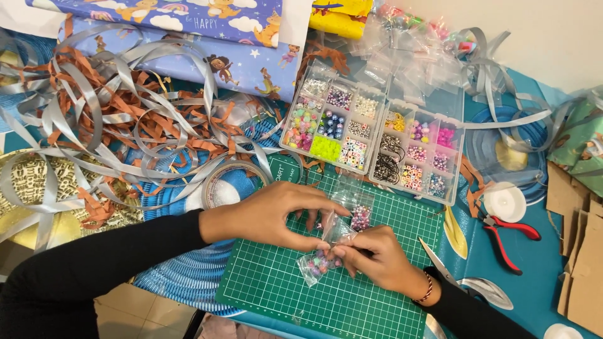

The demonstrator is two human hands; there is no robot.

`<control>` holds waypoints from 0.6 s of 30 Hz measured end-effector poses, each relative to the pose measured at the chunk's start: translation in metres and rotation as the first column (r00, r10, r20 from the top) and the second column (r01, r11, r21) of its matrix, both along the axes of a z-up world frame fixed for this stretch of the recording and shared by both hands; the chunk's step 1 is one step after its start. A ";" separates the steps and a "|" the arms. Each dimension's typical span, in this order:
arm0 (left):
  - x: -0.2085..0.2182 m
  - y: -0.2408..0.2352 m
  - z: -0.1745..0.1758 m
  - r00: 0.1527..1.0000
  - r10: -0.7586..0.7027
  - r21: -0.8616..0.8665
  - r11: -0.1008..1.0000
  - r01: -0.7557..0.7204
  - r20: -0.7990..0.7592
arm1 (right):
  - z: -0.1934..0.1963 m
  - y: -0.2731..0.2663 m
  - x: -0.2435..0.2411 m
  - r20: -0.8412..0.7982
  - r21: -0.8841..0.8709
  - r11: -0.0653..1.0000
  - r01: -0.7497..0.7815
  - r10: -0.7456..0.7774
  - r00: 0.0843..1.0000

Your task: The person sorts small beads from a compartmentalized box into several clear plastic bags, then folds a flat cardboard piece into a small box. The hands handle beads, plastic bags, and cardboard throughout the clip.

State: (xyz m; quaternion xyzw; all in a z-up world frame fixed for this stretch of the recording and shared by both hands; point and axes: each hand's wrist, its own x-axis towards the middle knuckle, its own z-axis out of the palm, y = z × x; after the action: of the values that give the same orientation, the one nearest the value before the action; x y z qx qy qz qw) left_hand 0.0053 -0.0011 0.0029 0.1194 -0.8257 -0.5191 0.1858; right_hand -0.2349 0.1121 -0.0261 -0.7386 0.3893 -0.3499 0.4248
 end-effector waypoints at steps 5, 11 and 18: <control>0.000 -0.002 0.005 0.996 0.006 0.003 1.000 -0.006 -0.088 | -0.007 0.003 -0.006 -0.017 -0.026 0.999 -0.031 0.031 0.999; 0.001 -0.002 0.000 0.989 0.006 0.161 0.987 0.018 -0.145 | -0.014 0.004 -0.011 0.088 0.012 0.996 -0.085 0.084 0.993; -0.002 -0.004 -0.004 0.976 0.059 0.226 0.974 -0.010 -0.210 | 0.011 0.007 -0.003 0.225 -0.248 0.968 0.021 0.036 0.974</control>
State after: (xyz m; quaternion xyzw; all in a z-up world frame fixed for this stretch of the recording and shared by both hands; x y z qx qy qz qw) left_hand 0.0033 -0.0050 -0.0010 0.0971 -0.7349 -0.6152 0.2684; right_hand -0.2376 0.1191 -0.0149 -0.7426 0.2882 -0.4766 0.3719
